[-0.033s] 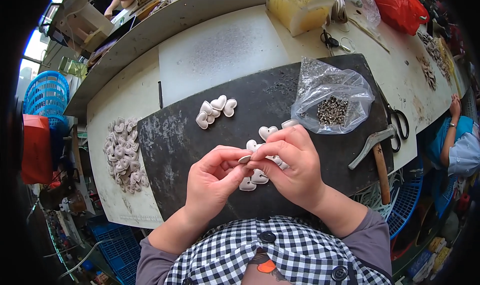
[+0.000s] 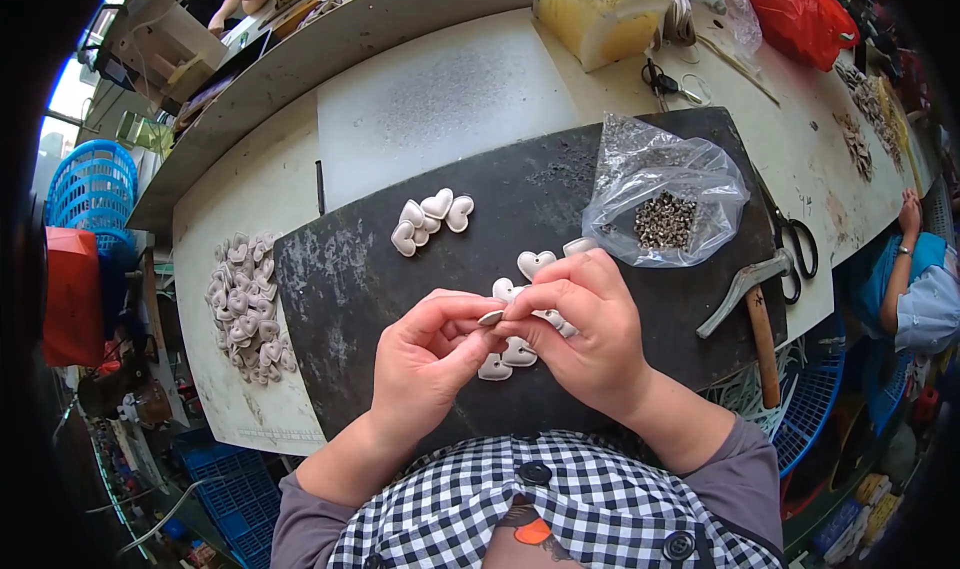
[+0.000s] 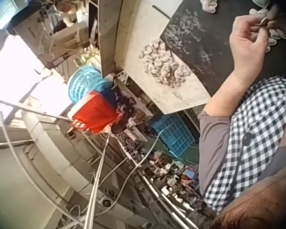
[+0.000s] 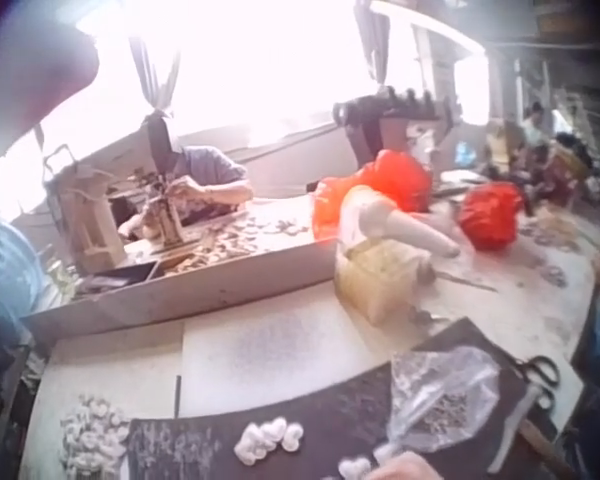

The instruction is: Attaching metal studs to small heart-shaped decorative components using a hammer and a punch tool.

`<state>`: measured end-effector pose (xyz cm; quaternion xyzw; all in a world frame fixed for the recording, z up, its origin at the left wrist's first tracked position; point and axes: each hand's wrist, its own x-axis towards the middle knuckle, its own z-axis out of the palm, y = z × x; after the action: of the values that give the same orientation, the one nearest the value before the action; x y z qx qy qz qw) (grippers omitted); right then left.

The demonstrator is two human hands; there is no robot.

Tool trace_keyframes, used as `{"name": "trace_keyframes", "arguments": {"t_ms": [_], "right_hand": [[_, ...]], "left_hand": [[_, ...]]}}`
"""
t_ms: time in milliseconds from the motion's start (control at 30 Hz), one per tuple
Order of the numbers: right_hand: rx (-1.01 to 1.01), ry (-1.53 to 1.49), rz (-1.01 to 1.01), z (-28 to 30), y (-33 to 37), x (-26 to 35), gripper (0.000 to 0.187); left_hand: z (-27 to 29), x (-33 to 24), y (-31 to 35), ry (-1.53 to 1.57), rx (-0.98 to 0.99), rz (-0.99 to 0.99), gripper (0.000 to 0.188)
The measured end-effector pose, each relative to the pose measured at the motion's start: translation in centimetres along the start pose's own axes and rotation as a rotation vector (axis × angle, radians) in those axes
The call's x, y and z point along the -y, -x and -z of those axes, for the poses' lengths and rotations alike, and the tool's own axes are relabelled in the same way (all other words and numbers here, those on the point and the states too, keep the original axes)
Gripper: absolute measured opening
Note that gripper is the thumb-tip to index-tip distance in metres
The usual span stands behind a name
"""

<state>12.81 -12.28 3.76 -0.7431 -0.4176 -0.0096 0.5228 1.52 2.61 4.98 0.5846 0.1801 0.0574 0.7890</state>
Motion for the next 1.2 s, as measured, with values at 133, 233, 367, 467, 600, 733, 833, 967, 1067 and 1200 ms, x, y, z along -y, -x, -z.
{"name": "trace_keyframes", "arguments": {"t_ms": [133, 233, 367, 467, 600, 733, 833, 967, 1067, 1200], "right_hand": [[0.047, -0.007, -0.024, 0.1, 0.3, 0.0, 0.020], [0.035, -0.031, -0.036, 0.0, 0.9, -0.1, 0.016], [0.035, 0.009, -0.012, 0.0, 1.0, 0.4, 0.013], [0.050, 0.105, 0.035, 0.2, 1.2, 1.0, 0.013], [0.081, 0.214, 0.094, 0.5, 1.5, 1.6, 0.016], [0.083, 0.164, 0.107, 0.7, 1.7, 2.0, 0.020], [0.081, -0.368, -0.328, 0.4, 2.8, 2.5, 0.026], [0.146, -0.157, -0.043, 0.6, 3.0, 2.4, 0.028], [0.126, -0.017, 0.062, 0.8, 2.2, 2.2, 0.025], [-0.054, 0.485, -0.029, 4.3, -0.6, -2.0, 0.011]], "left_hand": [[0.2, -0.4, 0.1, 0.046, -0.003, 0.107, 0.020], [0.1, -0.6, 0.2, 0.051, 0.017, 0.178, 0.019], [-0.2, -0.4, 0.6, 0.048, 0.040, 0.114, 0.018], [-0.3, -0.5, 0.9, 0.042, 0.044, 0.125, 0.017], [-0.5, -0.7, 1.2, 0.070, 0.035, 0.150, 0.015], [-0.4, -0.1, 1.8, -0.081, 0.015, 0.092, 0.014], [-0.8, -0.4, 2.2, -0.242, 0.021, -0.104, 0.011], [-1.0, 0.3, 2.5, -0.556, -0.030, -0.417, 0.014], [-0.4, -0.2, 2.0, -0.663, 0.010, -0.447, 0.015], [1.5, -1.0, 1.1, -0.798, -0.102, -0.297, 0.019]]}}
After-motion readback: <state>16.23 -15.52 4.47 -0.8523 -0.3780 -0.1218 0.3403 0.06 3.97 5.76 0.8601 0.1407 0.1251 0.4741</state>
